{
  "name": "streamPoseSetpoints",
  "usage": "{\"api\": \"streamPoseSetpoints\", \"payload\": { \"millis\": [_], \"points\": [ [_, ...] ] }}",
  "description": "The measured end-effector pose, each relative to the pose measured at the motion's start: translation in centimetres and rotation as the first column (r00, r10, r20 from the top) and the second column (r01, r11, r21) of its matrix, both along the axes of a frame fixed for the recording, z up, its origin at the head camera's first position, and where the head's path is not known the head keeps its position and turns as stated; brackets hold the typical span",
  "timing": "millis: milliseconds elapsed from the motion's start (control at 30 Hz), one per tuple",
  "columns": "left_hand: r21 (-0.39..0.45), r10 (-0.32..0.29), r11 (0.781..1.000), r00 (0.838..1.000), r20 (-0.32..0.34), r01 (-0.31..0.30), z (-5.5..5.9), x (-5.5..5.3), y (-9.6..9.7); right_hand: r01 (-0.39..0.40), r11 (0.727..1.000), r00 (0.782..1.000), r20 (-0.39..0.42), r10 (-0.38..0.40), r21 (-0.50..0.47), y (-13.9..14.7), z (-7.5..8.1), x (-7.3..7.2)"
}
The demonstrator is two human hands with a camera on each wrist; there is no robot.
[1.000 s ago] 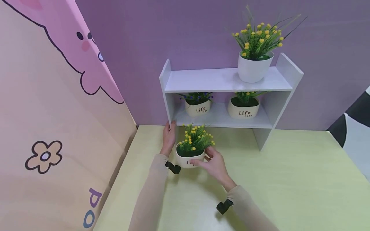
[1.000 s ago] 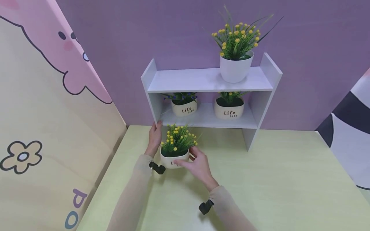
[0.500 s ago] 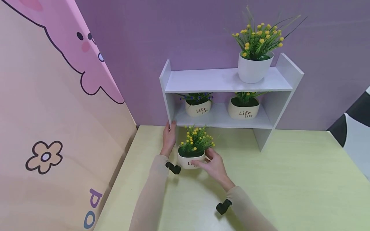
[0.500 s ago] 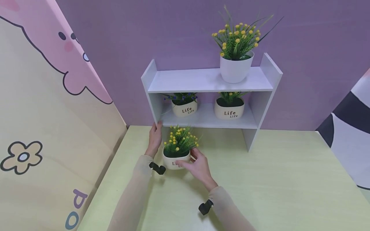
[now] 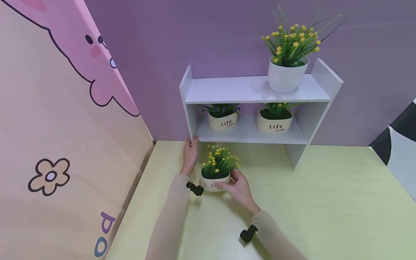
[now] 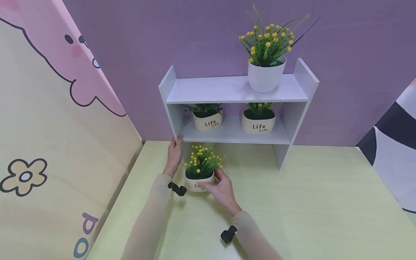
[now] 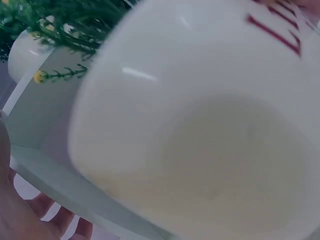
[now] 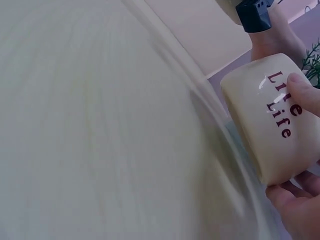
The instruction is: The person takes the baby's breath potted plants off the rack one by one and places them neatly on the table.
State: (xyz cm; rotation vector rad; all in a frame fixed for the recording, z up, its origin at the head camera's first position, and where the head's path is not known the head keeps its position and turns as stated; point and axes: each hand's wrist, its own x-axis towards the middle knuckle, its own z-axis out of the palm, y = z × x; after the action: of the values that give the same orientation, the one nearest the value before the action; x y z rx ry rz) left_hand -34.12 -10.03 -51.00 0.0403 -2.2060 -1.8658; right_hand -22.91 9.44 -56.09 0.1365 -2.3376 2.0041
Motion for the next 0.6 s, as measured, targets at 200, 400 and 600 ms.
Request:
{"api": "streamPoseSetpoints", "payload": {
  "millis": [200,400,600],
  "points": [
    [-0.001,-0.002,1.0,1.0,0.009,0.002,0.0,0.0,0.0,0.009,0.999,1.0,0.023,-0.009,-0.032,-0.5,-0.7,0.2],
    [0.009,-0.013,1.0,1.0,0.01,0.012,0.0,0.1,0.1,0.017,0.998,0.999,0.04,-0.015,-0.059,-0.9,-1.7,0.3],
    [0.015,-0.022,1.0,1.0,0.013,0.022,0.0,0.2,-0.1,0.025,0.999,0.999,0.047,-0.023,-0.043,-1.2,-2.3,0.3]
  ]
}}
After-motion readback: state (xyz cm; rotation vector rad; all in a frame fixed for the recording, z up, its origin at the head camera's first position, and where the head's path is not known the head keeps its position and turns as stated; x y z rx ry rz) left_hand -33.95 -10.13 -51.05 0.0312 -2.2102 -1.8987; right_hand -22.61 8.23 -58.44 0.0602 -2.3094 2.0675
